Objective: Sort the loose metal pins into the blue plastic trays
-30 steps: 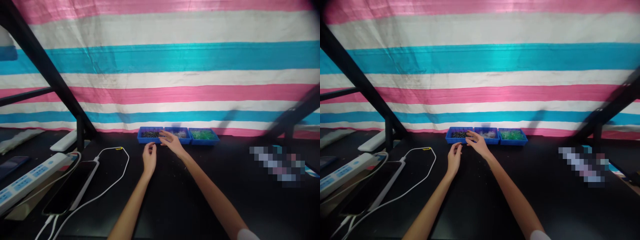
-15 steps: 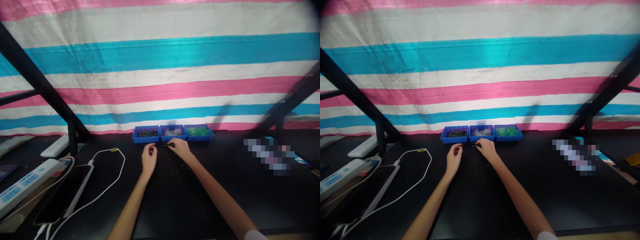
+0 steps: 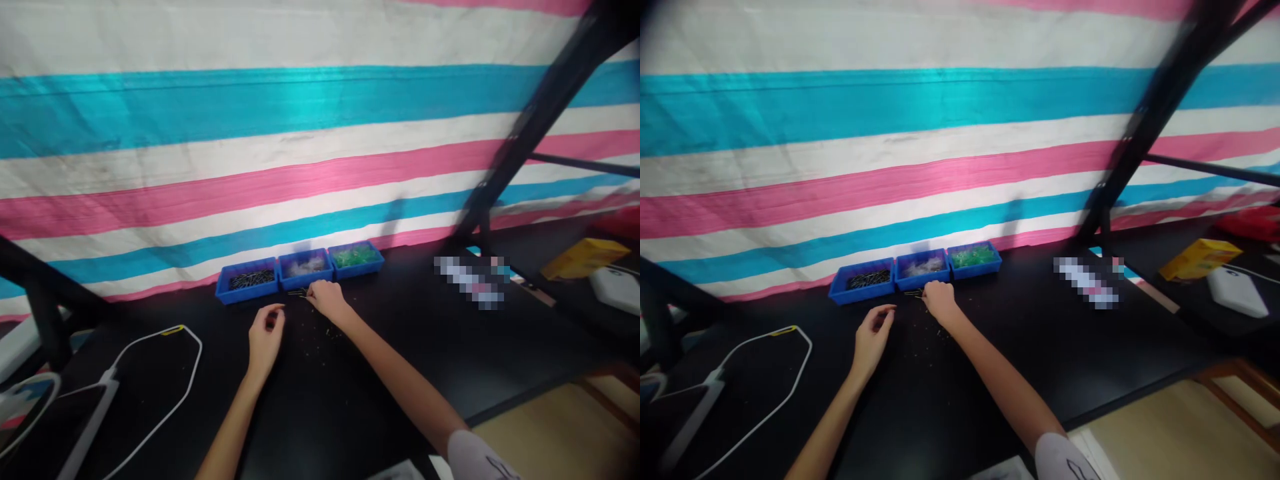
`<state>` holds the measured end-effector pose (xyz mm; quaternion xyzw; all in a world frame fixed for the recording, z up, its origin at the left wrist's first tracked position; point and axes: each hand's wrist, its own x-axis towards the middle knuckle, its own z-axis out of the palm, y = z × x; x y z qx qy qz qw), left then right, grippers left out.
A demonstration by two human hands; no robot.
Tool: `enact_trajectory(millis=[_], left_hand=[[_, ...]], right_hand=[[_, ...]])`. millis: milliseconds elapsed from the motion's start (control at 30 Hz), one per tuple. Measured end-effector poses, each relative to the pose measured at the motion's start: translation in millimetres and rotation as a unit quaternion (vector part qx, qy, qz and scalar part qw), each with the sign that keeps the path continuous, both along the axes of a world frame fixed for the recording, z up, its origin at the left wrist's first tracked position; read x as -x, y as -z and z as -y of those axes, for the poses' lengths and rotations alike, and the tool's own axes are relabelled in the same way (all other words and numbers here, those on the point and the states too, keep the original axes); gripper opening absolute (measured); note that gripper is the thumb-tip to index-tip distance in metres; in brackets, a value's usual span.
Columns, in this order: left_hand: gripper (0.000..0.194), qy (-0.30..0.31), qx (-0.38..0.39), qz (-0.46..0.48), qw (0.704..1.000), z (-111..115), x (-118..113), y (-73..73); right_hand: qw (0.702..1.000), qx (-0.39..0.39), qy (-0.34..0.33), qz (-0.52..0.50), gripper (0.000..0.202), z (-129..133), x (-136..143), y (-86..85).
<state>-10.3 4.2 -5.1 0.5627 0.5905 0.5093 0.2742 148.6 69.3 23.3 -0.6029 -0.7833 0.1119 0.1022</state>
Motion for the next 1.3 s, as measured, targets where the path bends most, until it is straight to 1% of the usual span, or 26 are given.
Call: enact_trajectory(millis=[133,200,233,333,400,500,567,667,733,900,1000,1067,1133,1233,1300], left_hand=[[0.028,-0.01,0.005,0.021,1.0,-3,2,0.7],[0.032,-0.005,0.02,0.051,0.998,-4,2,-0.3],[0.034,0.0,0.032,0.068,0.997,-4,2,-1.3],[0.035,0.008,0.055,0.116,0.992,-4,2,-4.7],[0.03,-0.007,0.037,0.133,0.99,-3,2,-6.6],[0.025,-0.035,0.001,0.153,0.988,-1,3,-8.0],[0.026,-0.039,0.001,0.165,0.985,-1,4,-8.0],[0.027,-0.027,0.008,0.183,0.983,-2,5,-8.0],[0.027,-0.019,-0.002,0.199,0.98,-3,6,-8.4],[0.025,-0.01,-0.016,0.224,0.974,-3,6,-9.7],[0.022,-0.019,-0.034,0.218,0.975,-3,8,-9.7],[0.02,-0.035,-0.055,0.203,0.977,-3,9,-9.9],[0.02,-0.039,-0.066,0.186,0.979,-3,9,-10.5],[0.02,-0.027,-0.069,0.154,0.985,-2,9,-11.5],[0.024,-0.037,-0.078,0.132,0.987,-2,10,-11.7]], right_hand=[[1.0,0.006,-0.01,-0.018,0.015,1,-4,-7.0],[0.995,0.022,-0.045,-0.084,0.016,1,-6,-11.6],[0.988,0.039,-0.071,-0.131,0.017,2,-6,-13.6],[0.945,0.114,-0.149,-0.269,0.021,4,-2,-17.5],[0.912,0.153,-0.176,-0.338,0.024,7,2,-18.3],[0.874,0.183,-0.186,-0.41,0.026,9,7,-17.7],[0.863,0.184,-0.177,-0.436,0.027,10,10,-16.6],[0.854,0.174,-0.157,-0.465,0.029,10,14,-14.3],[0.85,0.179,-0.149,-0.473,0.03,11,17,-12.3],[0.853,0.209,-0.161,-0.45,0.031,15,24,-7.9],[0.854,0.214,-0.173,-0.442,0.031,17,27,-9.1],[0.855,0.197,-0.168,-0.449,0.032,18,28,-12.2],[0.859,0.178,-0.147,-0.458,0.033,19,28,-15.4],[0.866,0.167,-0.1,-0.461,0.037,16,27,-17.4],[0.868,0.157,-0.077,-0.465,0.038,11,26,-16.7]])
